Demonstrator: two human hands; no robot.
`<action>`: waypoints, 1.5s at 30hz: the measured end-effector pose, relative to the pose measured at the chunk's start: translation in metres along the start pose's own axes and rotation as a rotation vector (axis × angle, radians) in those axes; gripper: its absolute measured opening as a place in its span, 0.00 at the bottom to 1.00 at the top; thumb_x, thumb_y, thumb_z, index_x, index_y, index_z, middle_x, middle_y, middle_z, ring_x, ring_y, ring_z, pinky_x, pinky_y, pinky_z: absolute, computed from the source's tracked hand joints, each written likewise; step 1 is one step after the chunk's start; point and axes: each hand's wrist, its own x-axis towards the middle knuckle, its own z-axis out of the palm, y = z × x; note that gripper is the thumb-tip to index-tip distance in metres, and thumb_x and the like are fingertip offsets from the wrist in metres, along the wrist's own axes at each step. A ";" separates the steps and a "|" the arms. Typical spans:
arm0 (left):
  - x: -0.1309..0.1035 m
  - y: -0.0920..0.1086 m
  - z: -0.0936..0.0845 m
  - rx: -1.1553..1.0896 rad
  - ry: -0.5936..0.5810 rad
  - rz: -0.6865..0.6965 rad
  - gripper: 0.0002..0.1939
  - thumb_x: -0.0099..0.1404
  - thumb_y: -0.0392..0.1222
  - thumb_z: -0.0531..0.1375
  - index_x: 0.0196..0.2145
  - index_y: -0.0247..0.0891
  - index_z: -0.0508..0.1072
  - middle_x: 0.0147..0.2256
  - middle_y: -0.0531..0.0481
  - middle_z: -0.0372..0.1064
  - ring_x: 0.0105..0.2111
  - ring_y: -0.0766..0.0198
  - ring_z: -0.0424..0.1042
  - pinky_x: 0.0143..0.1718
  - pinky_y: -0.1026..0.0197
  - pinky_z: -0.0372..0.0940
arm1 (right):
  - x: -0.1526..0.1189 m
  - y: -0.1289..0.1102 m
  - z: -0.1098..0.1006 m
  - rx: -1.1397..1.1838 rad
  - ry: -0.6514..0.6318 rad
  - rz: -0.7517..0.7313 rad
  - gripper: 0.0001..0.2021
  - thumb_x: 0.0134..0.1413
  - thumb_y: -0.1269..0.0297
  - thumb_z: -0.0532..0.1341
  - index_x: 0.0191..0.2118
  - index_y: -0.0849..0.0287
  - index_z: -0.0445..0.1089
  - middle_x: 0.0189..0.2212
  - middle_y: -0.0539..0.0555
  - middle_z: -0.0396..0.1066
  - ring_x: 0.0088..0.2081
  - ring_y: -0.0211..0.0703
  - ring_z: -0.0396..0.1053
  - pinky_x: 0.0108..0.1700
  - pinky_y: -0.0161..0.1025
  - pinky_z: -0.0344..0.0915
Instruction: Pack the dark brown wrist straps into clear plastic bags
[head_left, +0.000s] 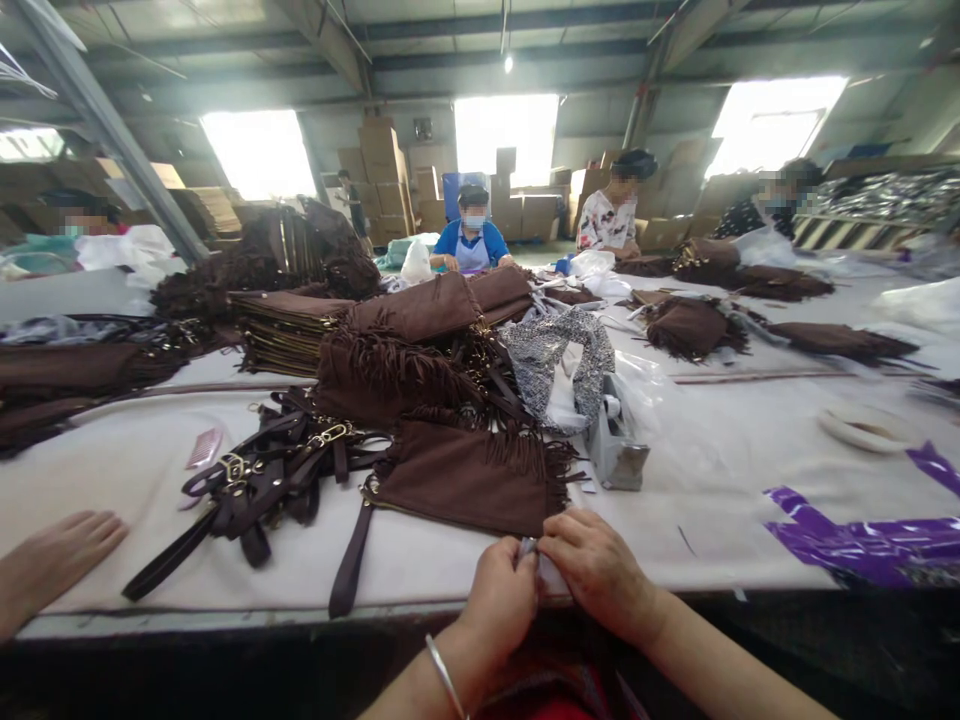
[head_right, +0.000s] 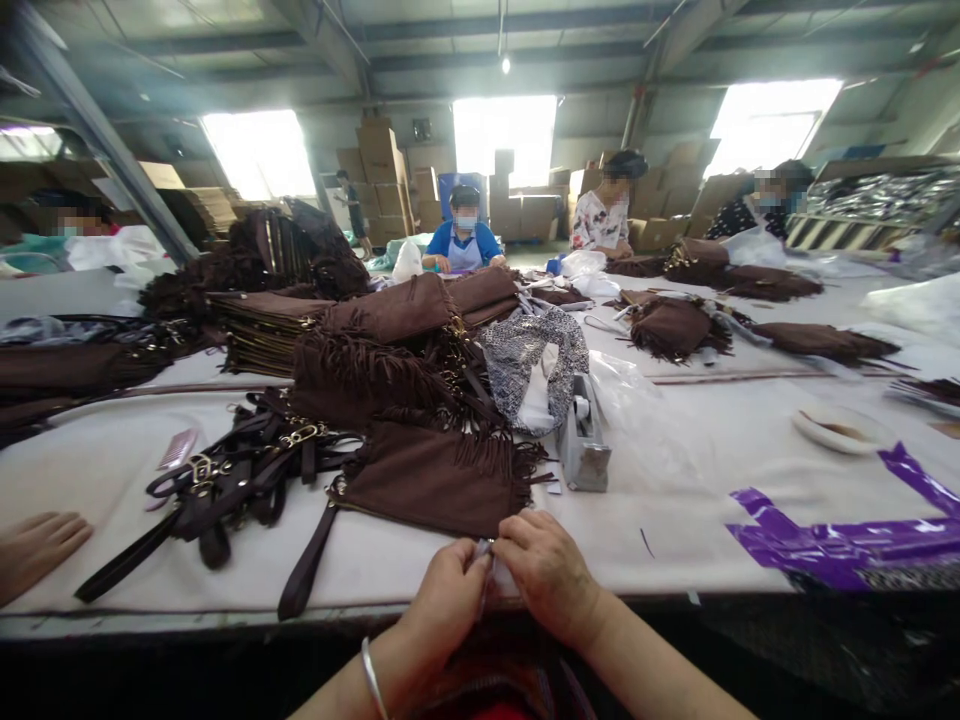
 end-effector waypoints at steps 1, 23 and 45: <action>-0.001 -0.001 -0.001 0.037 0.005 0.050 0.08 0.62 0.37 0.54 0.27 0.35 0.69 0.26 0.49 0.68 0.29 0.63 0.64 0.31 0.62 0.56 | 0.002 0.001 0.000 -0.005 -0.016 -0.010 0.08 0.60 0.69 0.55 0.39 0.56 0.72 0.37 0.55 0.71 0.38 0.46 0.63 0.43 0.43 0.60; -0.005 -0.011 -0.002 0.467 -0.011 0.217 0.20 0.70 0.45 0.43 0.34 0.38 0.71 0.33 0.42 0.73 0.33 0.57 0.71 0.34 0.58 0.58 | 0.019 0.014 -0.009 0.097 -0.296 -0.110 0.09 0.60 0.73 0.52 0.33 0.60 0.69 0.32 0.55 0.70 0.35 0.42 0.66 0.38 0.37 0.62; -0.007 -0.021 -0.001 0.477 -0.057 0.280 0.15 0.67 0.40 0.46 0.37 0.36 0.72 0.34 0.38 0.73 0.35 0.55 0.72 0.37 0.57 0.61 | 0.028 0.002 -0.012 0.138 -0.416 0.087 0.09 0.53 0.74 0.57 0.31 0.60 0.75 0.30 0.55 0.75 0.34 0.42 0.71 0.38 0.35 0.63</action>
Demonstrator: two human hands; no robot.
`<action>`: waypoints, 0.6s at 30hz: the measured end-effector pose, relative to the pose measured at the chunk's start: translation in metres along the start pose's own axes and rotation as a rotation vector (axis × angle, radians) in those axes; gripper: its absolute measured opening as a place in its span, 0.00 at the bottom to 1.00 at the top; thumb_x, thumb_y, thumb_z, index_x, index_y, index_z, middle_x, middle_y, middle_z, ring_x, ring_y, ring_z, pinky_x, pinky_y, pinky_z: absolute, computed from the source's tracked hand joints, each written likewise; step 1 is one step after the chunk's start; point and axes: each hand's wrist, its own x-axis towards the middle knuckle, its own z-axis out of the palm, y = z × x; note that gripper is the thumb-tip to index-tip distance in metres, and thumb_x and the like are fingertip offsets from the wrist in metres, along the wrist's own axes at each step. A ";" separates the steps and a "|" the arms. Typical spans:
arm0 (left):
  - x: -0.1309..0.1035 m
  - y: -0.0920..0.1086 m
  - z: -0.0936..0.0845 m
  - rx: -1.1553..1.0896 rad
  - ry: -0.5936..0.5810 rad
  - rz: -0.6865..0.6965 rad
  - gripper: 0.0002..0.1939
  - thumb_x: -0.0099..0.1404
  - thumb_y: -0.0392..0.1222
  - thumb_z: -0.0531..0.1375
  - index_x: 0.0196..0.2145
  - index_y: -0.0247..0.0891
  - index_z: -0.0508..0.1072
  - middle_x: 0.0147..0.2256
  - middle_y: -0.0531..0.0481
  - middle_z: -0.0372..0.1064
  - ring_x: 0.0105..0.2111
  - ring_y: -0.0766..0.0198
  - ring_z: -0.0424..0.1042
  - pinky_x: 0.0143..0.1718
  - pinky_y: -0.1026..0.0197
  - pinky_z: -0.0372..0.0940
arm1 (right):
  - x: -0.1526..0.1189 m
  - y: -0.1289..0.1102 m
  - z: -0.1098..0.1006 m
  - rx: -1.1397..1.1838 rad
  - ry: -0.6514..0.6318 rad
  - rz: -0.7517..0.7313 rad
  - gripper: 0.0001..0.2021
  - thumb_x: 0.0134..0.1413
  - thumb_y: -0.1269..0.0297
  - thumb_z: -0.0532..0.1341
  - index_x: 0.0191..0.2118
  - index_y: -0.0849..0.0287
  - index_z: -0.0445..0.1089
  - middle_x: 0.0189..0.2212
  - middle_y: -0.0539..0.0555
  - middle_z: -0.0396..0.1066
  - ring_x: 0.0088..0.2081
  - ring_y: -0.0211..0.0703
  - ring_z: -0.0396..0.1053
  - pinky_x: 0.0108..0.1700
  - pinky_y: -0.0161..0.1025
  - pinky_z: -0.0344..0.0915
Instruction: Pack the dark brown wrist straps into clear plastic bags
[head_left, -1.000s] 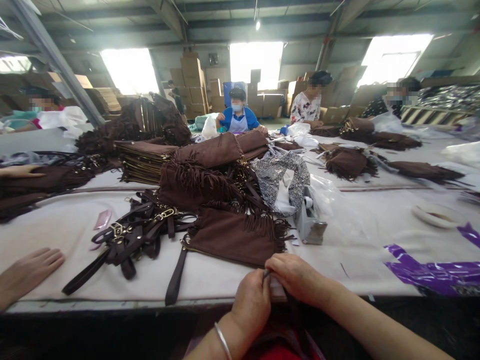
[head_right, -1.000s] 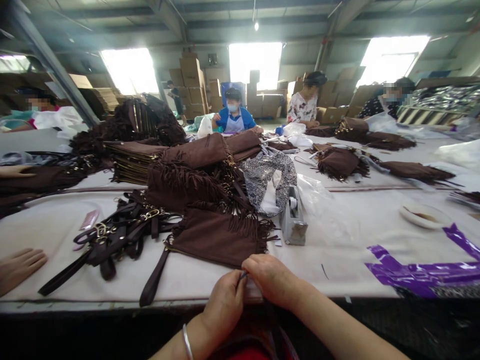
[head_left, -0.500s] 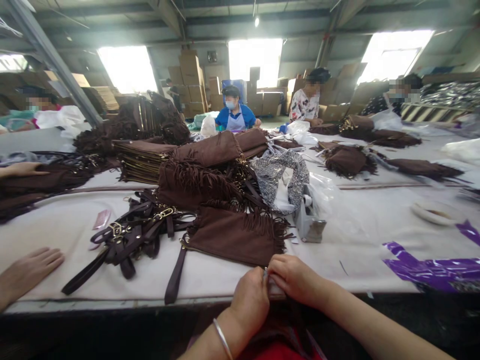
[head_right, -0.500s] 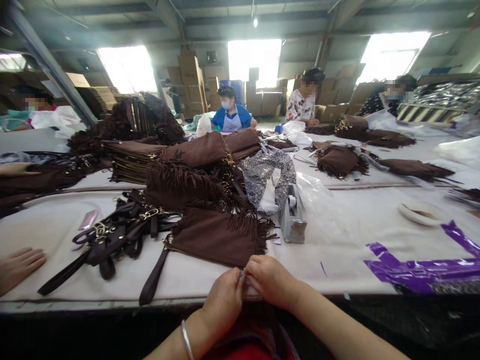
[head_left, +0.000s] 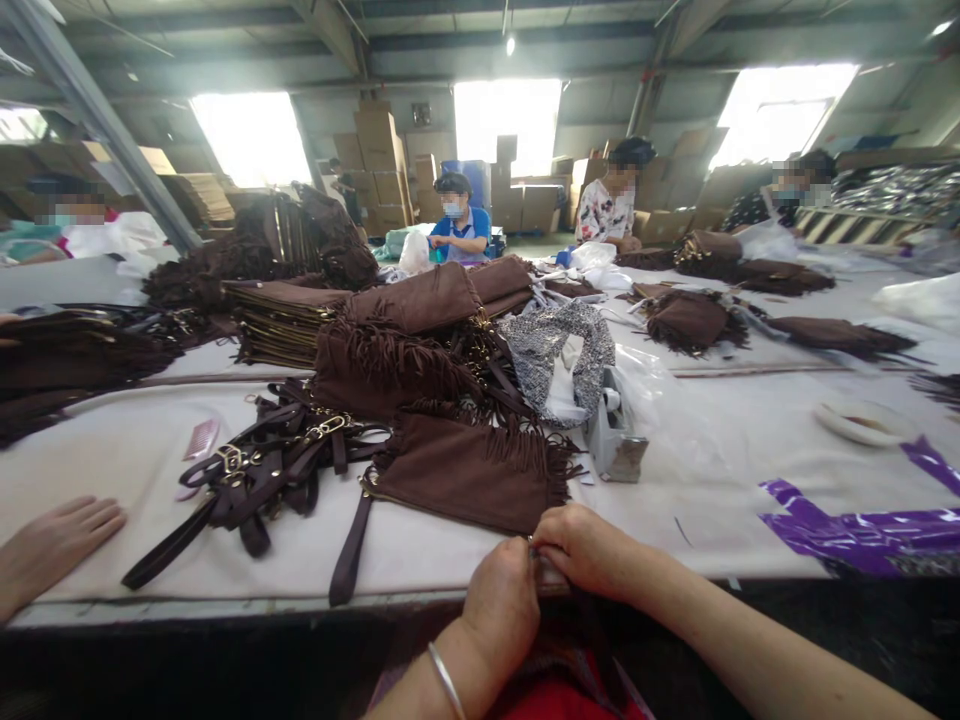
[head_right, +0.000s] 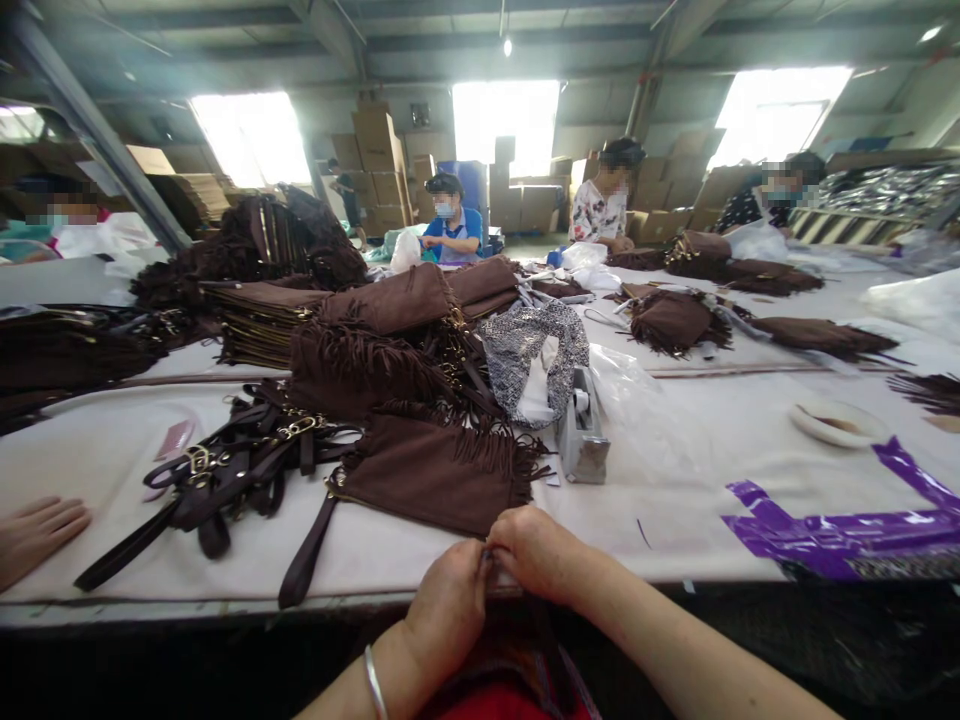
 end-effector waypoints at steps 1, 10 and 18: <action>0.000 0.000 -0.001 -0.008 -0.012 0.000 0.15 0.67 0.40 0.46 0.36 0.36 0.72 0.33 0.39 0.73 0.34 0.55 0.71 0.36 0.57 0.60 | -0.001 0.000 0.003 -0.019 0.025 0.004 0.09 0.54 0.74 0.56 0.30 0.61 0.74 0.30 0.55 0.75 0.33 0.42 0.71 0.37 0.35 0.63; 0.013 0.005 -0.027 -0.580 -0.338 -0.361 0.15 0.64 0.48 0.50 0.25 0.38 0.64 0.20 0.55 0.58 0.18 0.69 0.55 0.20 0.64 0.50 | -0.016 0.005 0.030 -0.249 0.232 -0.129 0.06 0.58 0.72 0.55 0.30 0.59 0.65 0.30 0.53 0.67 0.32 0.43 0.61 0.36 0.40 0.56; 0.020 -0.005 -0.031 -1.358 -0.744 -0.710 0.11 0.59 0.46 0.55 0.26 0.37 0.61 0.18 0.64 0.41 0.14 0.77 0.36 0.14 0.72 0.30 | -0.019 0.007 0.023 -0.264 0.256 -0.250 0.09 0.63 0.66 0.52 0.31 0.59 0.65 0.30 0.53 0.66 0.32 0.43 0.59 0.36 0.42 0.55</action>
